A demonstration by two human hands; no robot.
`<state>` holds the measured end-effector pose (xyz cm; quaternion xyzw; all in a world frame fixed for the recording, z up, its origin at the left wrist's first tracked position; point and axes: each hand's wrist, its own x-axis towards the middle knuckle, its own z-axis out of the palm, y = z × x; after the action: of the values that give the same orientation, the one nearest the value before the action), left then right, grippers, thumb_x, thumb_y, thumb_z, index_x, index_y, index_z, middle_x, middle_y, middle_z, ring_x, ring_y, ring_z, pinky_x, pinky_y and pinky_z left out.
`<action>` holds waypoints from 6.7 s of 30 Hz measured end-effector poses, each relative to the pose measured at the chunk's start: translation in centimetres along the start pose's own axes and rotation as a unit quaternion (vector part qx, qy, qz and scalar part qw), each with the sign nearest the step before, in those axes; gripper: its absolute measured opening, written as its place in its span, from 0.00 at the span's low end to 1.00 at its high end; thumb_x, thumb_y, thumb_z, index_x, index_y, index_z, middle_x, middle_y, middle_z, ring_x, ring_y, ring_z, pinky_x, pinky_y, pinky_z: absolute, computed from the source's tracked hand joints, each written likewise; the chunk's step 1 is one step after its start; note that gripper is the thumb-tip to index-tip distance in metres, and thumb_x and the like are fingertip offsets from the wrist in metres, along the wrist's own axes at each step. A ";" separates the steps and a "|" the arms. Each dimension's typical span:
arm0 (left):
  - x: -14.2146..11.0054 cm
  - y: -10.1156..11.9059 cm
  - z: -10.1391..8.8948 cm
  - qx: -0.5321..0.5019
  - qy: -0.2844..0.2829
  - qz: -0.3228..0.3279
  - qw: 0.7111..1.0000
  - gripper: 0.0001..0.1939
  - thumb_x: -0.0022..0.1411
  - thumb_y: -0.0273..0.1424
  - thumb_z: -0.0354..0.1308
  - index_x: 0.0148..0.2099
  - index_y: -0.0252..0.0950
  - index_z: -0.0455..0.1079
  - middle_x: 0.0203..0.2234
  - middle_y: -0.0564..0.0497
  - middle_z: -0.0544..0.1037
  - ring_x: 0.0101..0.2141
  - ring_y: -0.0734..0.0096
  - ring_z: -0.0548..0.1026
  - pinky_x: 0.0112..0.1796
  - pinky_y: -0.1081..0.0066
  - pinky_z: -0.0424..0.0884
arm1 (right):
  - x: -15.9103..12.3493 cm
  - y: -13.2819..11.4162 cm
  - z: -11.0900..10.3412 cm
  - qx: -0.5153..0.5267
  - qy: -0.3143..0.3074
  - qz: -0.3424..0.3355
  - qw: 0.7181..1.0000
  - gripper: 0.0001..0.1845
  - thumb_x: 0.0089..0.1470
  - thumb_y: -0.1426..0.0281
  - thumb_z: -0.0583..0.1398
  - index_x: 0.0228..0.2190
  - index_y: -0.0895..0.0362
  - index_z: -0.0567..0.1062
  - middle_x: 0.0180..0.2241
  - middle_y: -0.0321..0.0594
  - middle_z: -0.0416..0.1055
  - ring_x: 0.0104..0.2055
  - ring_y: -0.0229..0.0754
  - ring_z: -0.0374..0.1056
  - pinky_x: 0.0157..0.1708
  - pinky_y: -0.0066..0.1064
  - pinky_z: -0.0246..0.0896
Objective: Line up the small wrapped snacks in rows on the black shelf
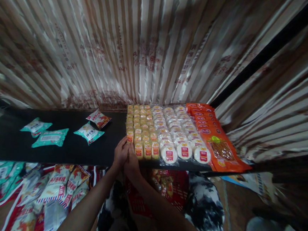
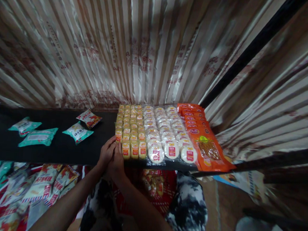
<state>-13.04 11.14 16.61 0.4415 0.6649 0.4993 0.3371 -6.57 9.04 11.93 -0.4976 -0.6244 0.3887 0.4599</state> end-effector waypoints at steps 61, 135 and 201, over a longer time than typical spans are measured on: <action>6.9 2.3 1.3 0.191 0.058 0.153 0.968 0.21 0.62 0.34 0.45 0.55 0.34 0.65 0.60 0.43 0.62 0.60 0.60 0.56 0.60 0.56 0.52 | 10.1 -4.1 -9.9 -0.346 -0.049 -0.180 0.919 0.27 0.60 0.68 0.46 0.58 0.63 0.60 0.64 0.49 0.48 0.66 0.47 0.40 0.62 0.46 0.45; 16.4 1.6 4.9 0.210 -0.085 0.127 0.966 0.26 0.66 0.39 0.38 0.62 0.34 0.56 0.61 0.44 0.59 0.63 0.65 0.51 0.61 0.59 0.50 | 19.0 -3.1 -10.4 -0.471 -0.112 -0.132 0.865 0.28 0.61 0.57 0.44 0.59 0.55 0.60 0.63 0.47 0.51 0.66 0.48 0.42 0.61 0.43 0.34; -2.1 -1.8 4.1 0.375 0.086 0.366 0.848 0.30 0.62 0.29 0.46 0.65 0.29 0.46 0.64 0.32 0.43 0.63 0.47 0.45 0.54 0.49 0.60 | 3.9 0.0 -11.4 -0.400 0.044 -0.252 0.880 0.29 0.60 0.70 0.49 0.61 0.60 0.51 0.66 0.49 0.33 0.67 0.55 0.34 0.58 0.53 0.48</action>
<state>-9.08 10.51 13.81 0.7004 0.6185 0.3355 -0.1198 4.10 13.17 15.77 -0.4815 -0.8103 -0.0454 0.3310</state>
